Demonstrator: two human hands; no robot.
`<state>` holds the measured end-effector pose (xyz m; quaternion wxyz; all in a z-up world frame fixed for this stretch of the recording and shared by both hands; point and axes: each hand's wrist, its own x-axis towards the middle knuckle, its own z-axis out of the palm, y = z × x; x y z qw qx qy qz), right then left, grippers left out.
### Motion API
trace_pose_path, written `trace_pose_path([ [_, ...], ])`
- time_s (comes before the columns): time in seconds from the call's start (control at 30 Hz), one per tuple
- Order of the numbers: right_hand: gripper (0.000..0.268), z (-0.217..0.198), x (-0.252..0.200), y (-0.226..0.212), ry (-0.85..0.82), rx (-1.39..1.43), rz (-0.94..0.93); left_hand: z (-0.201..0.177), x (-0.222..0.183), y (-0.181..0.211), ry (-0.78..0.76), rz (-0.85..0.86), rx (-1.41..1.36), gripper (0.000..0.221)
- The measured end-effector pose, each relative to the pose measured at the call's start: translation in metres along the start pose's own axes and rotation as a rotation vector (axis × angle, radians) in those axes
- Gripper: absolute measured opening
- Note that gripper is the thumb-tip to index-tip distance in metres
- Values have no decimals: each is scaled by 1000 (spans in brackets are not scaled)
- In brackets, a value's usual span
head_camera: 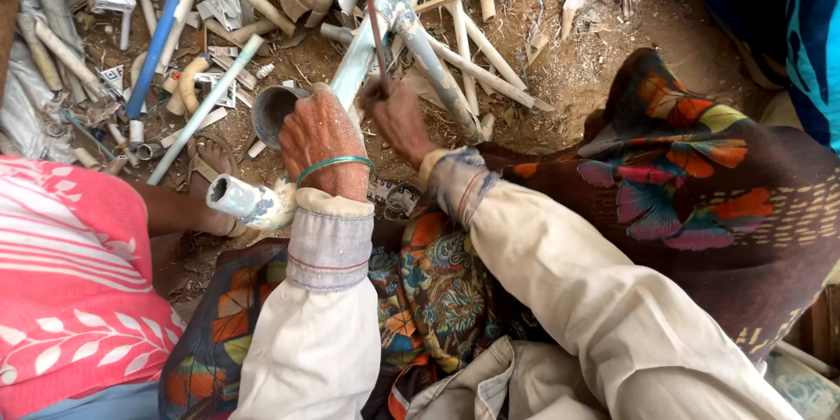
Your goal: The person sorts through a large pile of plastic pipes and fittings, picking up individual pieces, tapping them with a tool, and assembling sections of pipe.
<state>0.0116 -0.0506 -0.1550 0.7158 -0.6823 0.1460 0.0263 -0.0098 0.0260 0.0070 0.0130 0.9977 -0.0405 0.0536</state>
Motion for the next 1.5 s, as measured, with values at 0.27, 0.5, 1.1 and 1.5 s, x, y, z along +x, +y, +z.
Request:
trace_pose_path([
  [0.27,18,-7,4,13,35,-49,-217,7,-4,3,-14,0,-71,20],
  [0.5,17,-1,-9,17,-4,-251,-306,4,-6,0,24,52,7,16],
  [1.1,16,-49,8,-30,13,-286,-57,17,-10,-4,76,58,-45,15],
  [1.5,14,-53,8,-28,32,-78,-45,8,-15,4,66,68,-31,11],
])
